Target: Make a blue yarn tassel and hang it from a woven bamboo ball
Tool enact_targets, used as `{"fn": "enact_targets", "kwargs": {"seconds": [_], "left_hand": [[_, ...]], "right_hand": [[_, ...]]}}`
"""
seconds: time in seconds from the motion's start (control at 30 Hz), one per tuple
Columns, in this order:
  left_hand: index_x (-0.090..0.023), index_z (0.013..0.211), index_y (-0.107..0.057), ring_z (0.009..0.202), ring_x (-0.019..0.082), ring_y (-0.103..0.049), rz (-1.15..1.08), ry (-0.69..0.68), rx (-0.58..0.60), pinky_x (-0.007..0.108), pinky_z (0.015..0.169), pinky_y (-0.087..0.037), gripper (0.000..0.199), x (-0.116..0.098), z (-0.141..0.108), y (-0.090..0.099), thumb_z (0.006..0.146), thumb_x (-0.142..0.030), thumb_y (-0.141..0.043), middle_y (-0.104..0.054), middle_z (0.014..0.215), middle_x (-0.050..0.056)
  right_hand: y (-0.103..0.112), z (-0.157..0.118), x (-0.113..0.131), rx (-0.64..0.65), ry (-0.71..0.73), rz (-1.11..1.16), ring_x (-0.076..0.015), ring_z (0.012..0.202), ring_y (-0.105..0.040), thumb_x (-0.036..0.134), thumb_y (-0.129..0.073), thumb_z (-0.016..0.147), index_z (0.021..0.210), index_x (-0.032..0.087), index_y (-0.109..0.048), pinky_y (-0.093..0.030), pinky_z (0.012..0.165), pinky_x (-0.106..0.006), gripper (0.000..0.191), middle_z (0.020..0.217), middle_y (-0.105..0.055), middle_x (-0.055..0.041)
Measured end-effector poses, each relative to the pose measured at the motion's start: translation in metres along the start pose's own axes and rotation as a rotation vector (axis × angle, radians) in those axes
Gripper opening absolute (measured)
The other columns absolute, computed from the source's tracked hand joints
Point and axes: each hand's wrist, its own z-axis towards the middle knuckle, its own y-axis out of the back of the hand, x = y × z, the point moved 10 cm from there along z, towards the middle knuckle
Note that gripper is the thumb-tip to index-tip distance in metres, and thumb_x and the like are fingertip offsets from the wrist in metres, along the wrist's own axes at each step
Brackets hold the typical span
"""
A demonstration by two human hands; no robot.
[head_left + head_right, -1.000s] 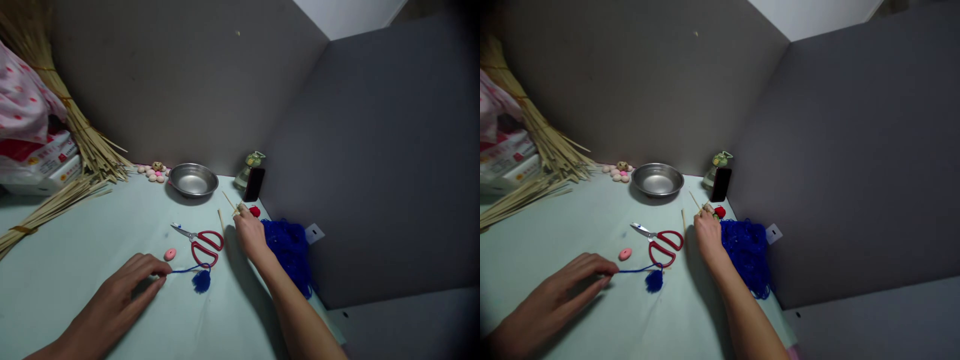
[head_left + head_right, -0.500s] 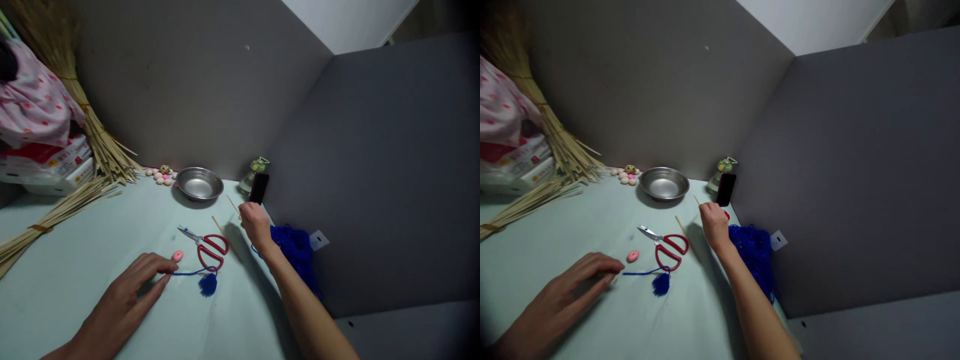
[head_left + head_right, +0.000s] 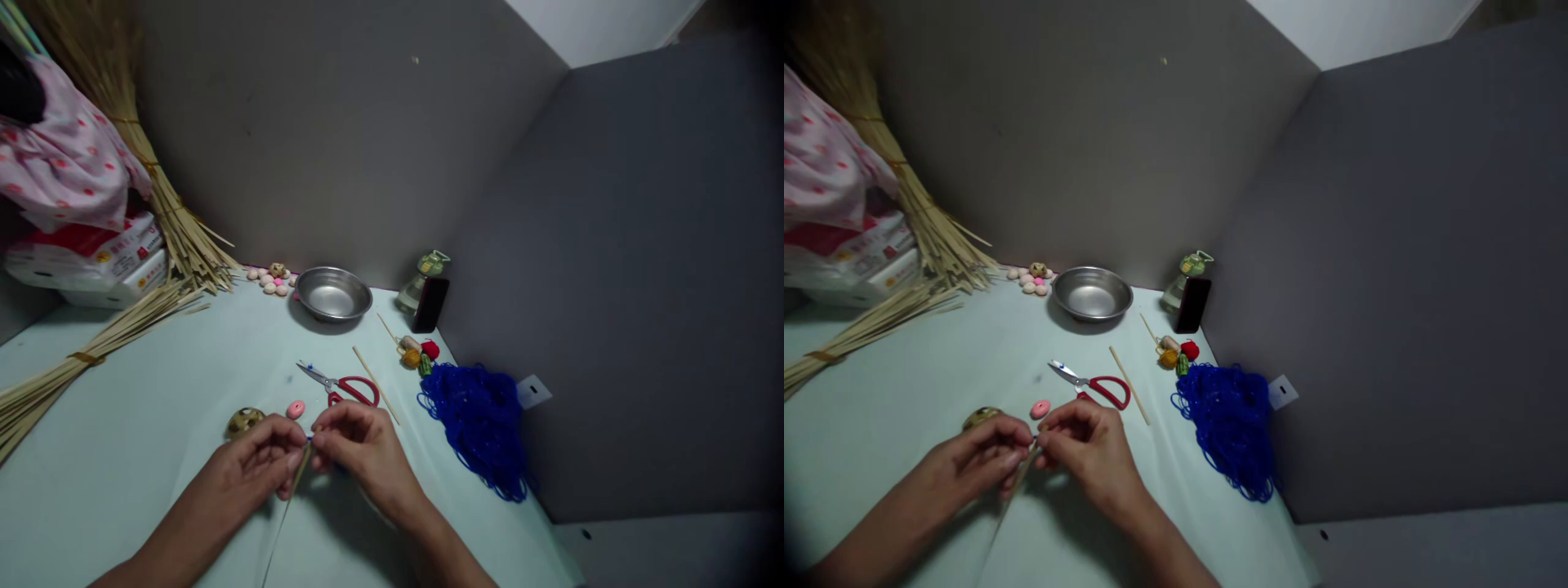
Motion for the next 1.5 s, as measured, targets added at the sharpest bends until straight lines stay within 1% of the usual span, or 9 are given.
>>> {"fn": "enact_targets", "kwargs": {"seconds": [0.23,0.63,0.77,0.87,0.97,1.1,1.23,1.4,1.5], "left_hand": [[-0.025,0.084,-0.060,0.062,0.017,-0.062,-0.137,0.066,0.028,0.030,0.060,-0.051,0.029,0.005,-0.001,-0.012,0.090,-0.052,-0.069,-0.069,0.074,-0.001],[-0.025,0.079,-0.063,0.060,0.019,-0.064,-0.031,0.053,-0.056,0.029,0.059,-0.051,0.023,-0.014,-0.009,-0.010,0.086,-0.046,-0.069,-0.064,0.064,-0.002],[-0.025,0.072,-0.063,0.062,0.020,-0.064,0.198,-0.079,-0.135,0.029,0.059,-0.051,0.024,-0.031,-0.014,-0.005,0.088,-0.043,-0.066,-0.064,0.068,-0.001],[-0.026,0.071,-0.062,0.062,0.019,-0.063,0.349,-0.204,-0.187,0.027,0.061,-0.050,0.022,-0.042,-0.019,-0.005,0.090,-0.038,-0.064,-0.064,0.070,-0.001],[-0.027,0.069,-0.058,0.058,0.017,-0.059,0.382,-0.239,-0.219,0.026,0.057,-0.047,0.020,-0.043,-0.021,-0.005,0.087,-0.032,-0.065,-0.060,0.066,-0.003],[-0.027,0.069,-0.061,0.061,0.018,-0.060,0.257,-0.173,-0.264,0.026,0.059,-0.051,0.019,-0.042,-0.020,0.005,0.085,-0.036,-0.067,-0.061,0.067,-0.002],[-0.027,0.079,-0.067,0.089,0.024,-0.072,-0.019,-0.067,-0.302,0.031,0.081,-0.059,0.030,-0.034,-0.018,0.018,0.092,-0.054,-0.065,-0.073,0.087,0.002],[-0.027,0.084,-0.064,0.084,0.020,-0.072,-0.344,-0.009,-0.441,0.027,0.079,-0.062,0.031,-0.020,-0.020,0.034,0.094,-0.057,-0.066,-0.071,0.083,-0.001],[-0.029,0.087,-0.065,0.084,0.015,-0.071,-0.444,-0.049,-0.576,0.021,0.082,-0.061,0.021,-0.020,-0.023,0.054,0.095,-0.048,-0.069,-0.070,0.087,-0.004]], "right_hand": [[-0.007,0.002,-0.016,0.021,-0.049,0.023,-0.0101,0.057,-0.064,0.034,-0.089,0.071,0.080,0.014,-0.072,-0.050,0.060,-0.021,0.028,0.063,-0.070,0.0001],[-0.006,-0.004,-0.019,0.022,-0.008,-0.230,-0.0098,0.058,-0.056,0.029,-0.076,0.076,0.080,0.016,-0.067,-0.044,0.057,-0.021,0.016,0.066,-0.063,0.0021],[-0.007,-0.008,-0.004,-0.007,0.098,-0.452,-0.0096,0.059,-0.051,0.022,-0.067,0.075,0.073,0.017,-0.065,-0.038,0.055,-0.021,0.006,0.065,-0.060,0.0022],[-0.008,-0.009,-0.002,-0.026,0.134,-0.487,-0.0100,0.058,-0.050,0.021,-0.064,0.072,0.071,0.018,-0.064,-0.037,0.054,-0.022,0.004,0.064,-0.059,0.0022],[-0.007,-0.008,-0.003,-0.063,0.151,-0.489,-0.0096,0.059,-0.049,0.018,-0.061,0.068,0.070,0.018,-0.063,-0.037,0.054,-0.021,0.002,0.064,-0.058,0.0023],[-0.002,-0.002,-0.009,-0.046,0.041,-0.250,-0.0091,0.054,-0.053,0.020,-0.062,0.067,0.073,0.018,-0.062,-0.040,0.051,-0.020,0.006,0.065,-0.063,0.0019],[0.009,0.004,-0.006,-0.081,0.000,0.147,-0.0126,0.049,-0.063,0.032,-0.073,0.072,0.076,0.019,-0.056,-0.043,0.041,-0.019,0.021,0.071,-0.072,-0.0017],[0.045,0.007,0.007,-0.291,0.116,0.371,-0.0063,0.048,-0.056,0.030,-0.082,0.071,0.078,0.018,-0.060,-0.046,0.045,-0.015,0.026,0.067,-0.069,0.0029],[0.085,0.003,0.017,-0.478,0.218,0.453,-0.0056,0.051,-0.055,0.026,-0.085,0.066,0.077,0.019,-0.060,-0.043,0.043,-0.013,0.028,0.068,-0.067,0.0047]]}}
